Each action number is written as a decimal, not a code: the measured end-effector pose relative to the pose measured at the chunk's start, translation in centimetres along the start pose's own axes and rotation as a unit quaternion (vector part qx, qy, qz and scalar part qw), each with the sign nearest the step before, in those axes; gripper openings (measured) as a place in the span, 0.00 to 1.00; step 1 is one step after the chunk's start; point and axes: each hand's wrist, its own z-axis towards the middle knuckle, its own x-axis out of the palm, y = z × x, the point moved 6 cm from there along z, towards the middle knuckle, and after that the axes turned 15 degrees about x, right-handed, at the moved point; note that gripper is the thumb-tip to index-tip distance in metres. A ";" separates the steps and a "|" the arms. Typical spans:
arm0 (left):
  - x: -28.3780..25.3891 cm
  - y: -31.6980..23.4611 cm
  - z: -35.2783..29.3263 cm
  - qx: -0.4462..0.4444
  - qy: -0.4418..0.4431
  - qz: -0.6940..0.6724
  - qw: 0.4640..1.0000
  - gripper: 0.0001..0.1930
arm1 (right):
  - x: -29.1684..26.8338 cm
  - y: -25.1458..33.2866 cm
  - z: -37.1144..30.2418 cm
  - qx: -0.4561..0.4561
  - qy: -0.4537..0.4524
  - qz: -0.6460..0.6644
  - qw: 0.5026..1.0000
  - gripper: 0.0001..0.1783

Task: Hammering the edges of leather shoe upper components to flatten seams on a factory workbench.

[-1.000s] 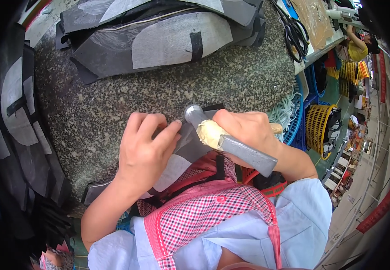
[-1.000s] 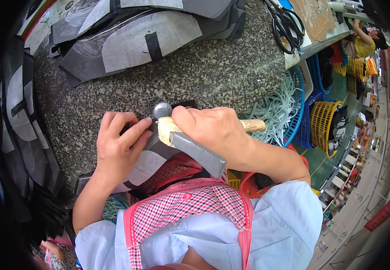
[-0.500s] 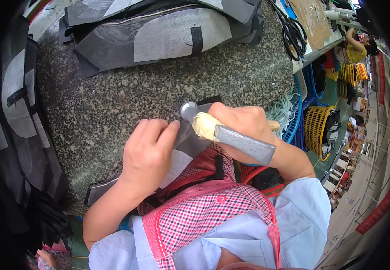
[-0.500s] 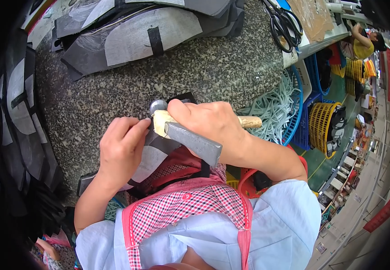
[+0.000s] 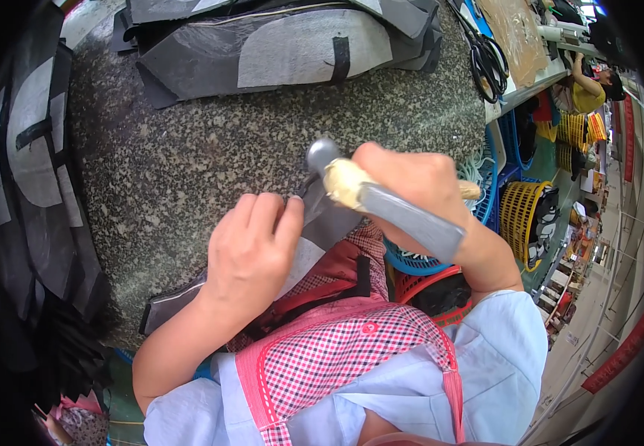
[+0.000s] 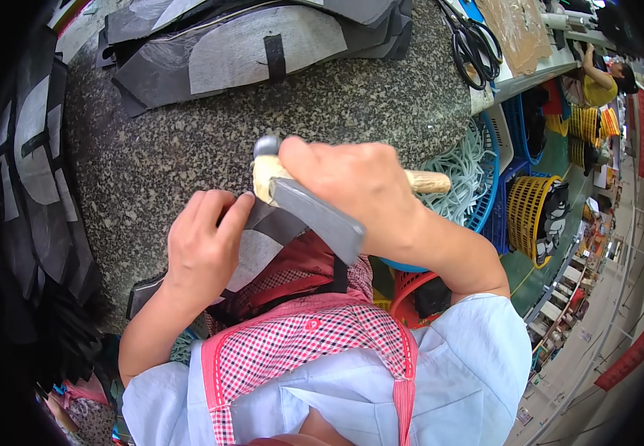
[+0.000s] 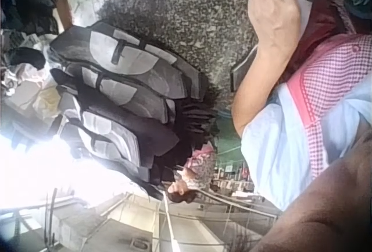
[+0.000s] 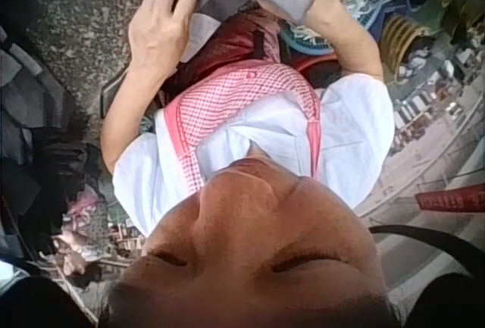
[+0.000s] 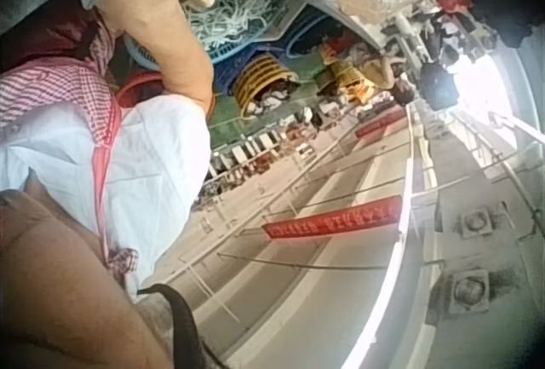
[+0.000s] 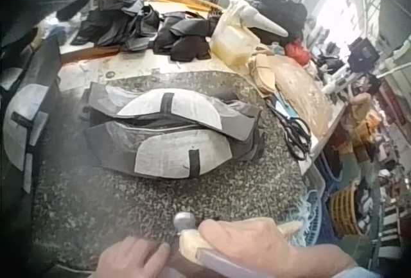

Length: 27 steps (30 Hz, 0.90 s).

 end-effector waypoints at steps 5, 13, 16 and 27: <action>0.2 -0.6 0.0 0.024 0.021 0.019 0.999 0.16 | -0.6 1.5 -0.6 -0.035 -0.037 0.026 0.998 0.14; -0.2 0.7 -2.0 -0.073 -0.074 -0.128 0.986 0.14 | 1.0 0.1 -0.7 0.018 0.014 0.057 0.998 0.12; 0.3 0.6 -1.5 -0.040 -0.073 -0.078 0.993 0.14 | 0.2 0.2 0.0 0.005 0.015 0.036 0.999 0.13; 0.6 -0.5 0.4 0.005 -0.014 -0.004 1.000 0.15 | -2.4 -0.3 -0.8 0.001 -0.116 0.091 0.989 0.14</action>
